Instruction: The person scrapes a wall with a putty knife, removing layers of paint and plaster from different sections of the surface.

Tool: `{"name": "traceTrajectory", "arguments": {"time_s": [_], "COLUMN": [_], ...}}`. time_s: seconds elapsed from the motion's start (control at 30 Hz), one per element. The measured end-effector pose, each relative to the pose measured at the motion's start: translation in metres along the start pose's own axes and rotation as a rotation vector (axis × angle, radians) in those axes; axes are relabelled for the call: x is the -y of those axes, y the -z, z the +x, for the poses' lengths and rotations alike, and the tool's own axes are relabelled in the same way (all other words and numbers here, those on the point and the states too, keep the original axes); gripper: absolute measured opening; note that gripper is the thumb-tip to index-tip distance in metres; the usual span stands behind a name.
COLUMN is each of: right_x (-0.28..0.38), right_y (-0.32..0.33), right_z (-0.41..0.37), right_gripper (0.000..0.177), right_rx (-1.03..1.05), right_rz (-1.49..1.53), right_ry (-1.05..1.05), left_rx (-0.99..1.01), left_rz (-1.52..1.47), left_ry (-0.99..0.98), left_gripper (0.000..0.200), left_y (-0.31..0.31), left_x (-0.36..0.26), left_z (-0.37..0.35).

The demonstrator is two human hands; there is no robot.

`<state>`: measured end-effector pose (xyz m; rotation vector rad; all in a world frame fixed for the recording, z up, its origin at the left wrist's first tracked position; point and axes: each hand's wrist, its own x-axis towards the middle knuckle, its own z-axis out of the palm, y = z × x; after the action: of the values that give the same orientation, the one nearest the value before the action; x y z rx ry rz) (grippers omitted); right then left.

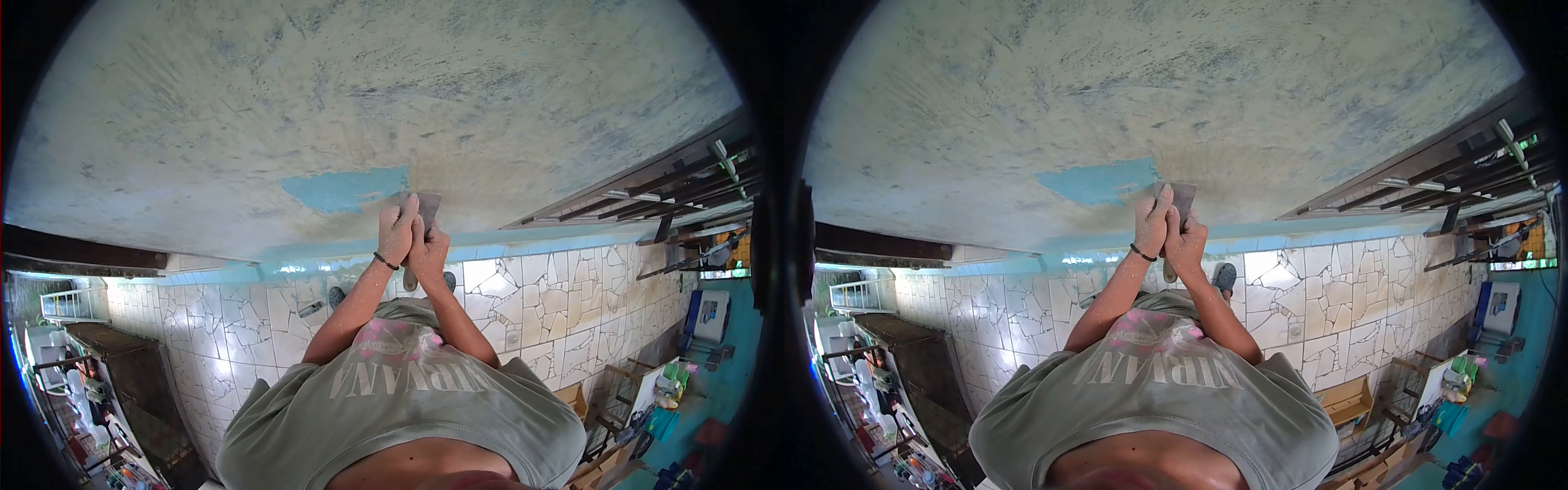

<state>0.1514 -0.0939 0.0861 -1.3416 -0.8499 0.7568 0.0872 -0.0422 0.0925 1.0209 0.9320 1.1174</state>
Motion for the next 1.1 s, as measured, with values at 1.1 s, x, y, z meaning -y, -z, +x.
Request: {"name": "traceTrajectory", "arguments": {"time_s": [1.1], "right_x": [0.044], "right_y": [-0.003], "right_z": [0.014], "right_gripper": [0.048], "right_rx": [-0.024], "right_rz": [-0.057], "right_ry": [0.089], "left_rx": [0.023], "left_rz": [0.144], "left_ry": [-0.195], "left_gripper": [0.058], "left_y": [-0.013], "left_x": [-0.055], "left_z": [0.005]}}
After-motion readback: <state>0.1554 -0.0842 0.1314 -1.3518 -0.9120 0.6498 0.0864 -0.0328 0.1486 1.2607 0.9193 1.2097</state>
